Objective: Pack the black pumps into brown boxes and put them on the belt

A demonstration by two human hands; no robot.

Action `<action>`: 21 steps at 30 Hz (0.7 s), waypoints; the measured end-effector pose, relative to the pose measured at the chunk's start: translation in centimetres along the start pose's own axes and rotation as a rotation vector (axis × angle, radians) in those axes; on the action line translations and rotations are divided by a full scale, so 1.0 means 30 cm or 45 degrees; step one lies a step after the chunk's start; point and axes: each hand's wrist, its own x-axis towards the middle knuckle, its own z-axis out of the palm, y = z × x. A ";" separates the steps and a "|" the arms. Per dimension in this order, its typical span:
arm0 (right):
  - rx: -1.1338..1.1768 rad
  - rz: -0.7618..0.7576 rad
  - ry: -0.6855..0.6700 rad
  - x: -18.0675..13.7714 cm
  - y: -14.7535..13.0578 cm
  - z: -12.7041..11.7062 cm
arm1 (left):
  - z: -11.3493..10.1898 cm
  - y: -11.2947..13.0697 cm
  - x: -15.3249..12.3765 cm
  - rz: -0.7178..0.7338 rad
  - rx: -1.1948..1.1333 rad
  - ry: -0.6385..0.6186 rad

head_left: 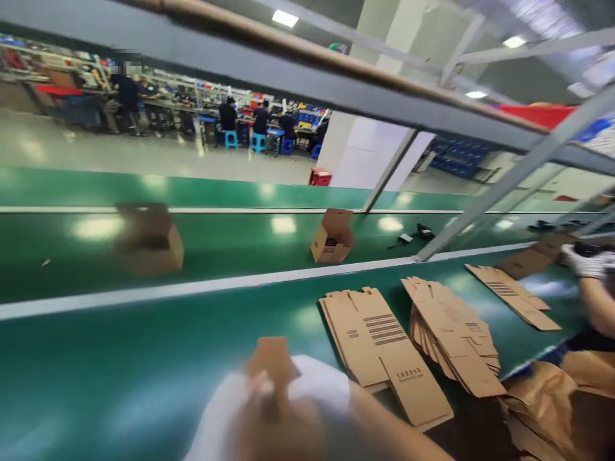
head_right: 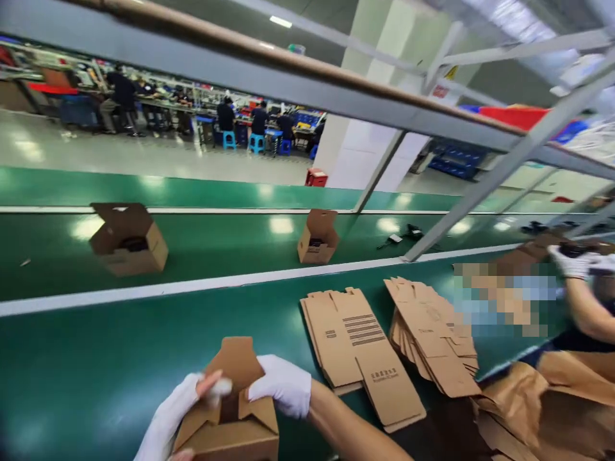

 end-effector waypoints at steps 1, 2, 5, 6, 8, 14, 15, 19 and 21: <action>0.028 0.017 -0.012 0.003 -0.006 0.003 | 0.000 -0.002 -0.007 -0.034 -0.017 0.025; 0.054 0.029 -0.015 0.003 -0.013 0.003 | 0.000 -0.005 -0.015 -0.068 -0.030 0.046; 0.078 0.078 -0.046 -0.009 -0.030 -0.018 | 0.004 -0.019 -0.037 -0.136 -0.244 -0.025; 0.060 0.092 -0.095 -0.014 -0.035 -0.033 | 0.004 -0.024 -0.044 -0.142 -0.372 -0.078; -0.012 0.083 -0.242 -0.019 -0.049 -0.073 | 0.003 -0.031 -0.057 -0.120 -0.589 -0.146; -0.551 0.137 -0.463 0.038 -0.185 -0.103 | -0.016 -0.043 -0.069 -0.067 -0.403 -0.133; -0.773 0.186 -0.480 0.054 -0.217 -0.077 | -0.020 -0.045 -0.069 -0.074 -0.371 -0.143; -1.488 0.385 -0.472 0.108 -0.302 0.071 | -0.034 -0.055 -0.072 -0.074 -0.278 -0.164; -1.669 0.453 -0.423 0.121 -0.303 0.131 | -0.034 -0.059 -0.075 -0.056 -0.276 -0.147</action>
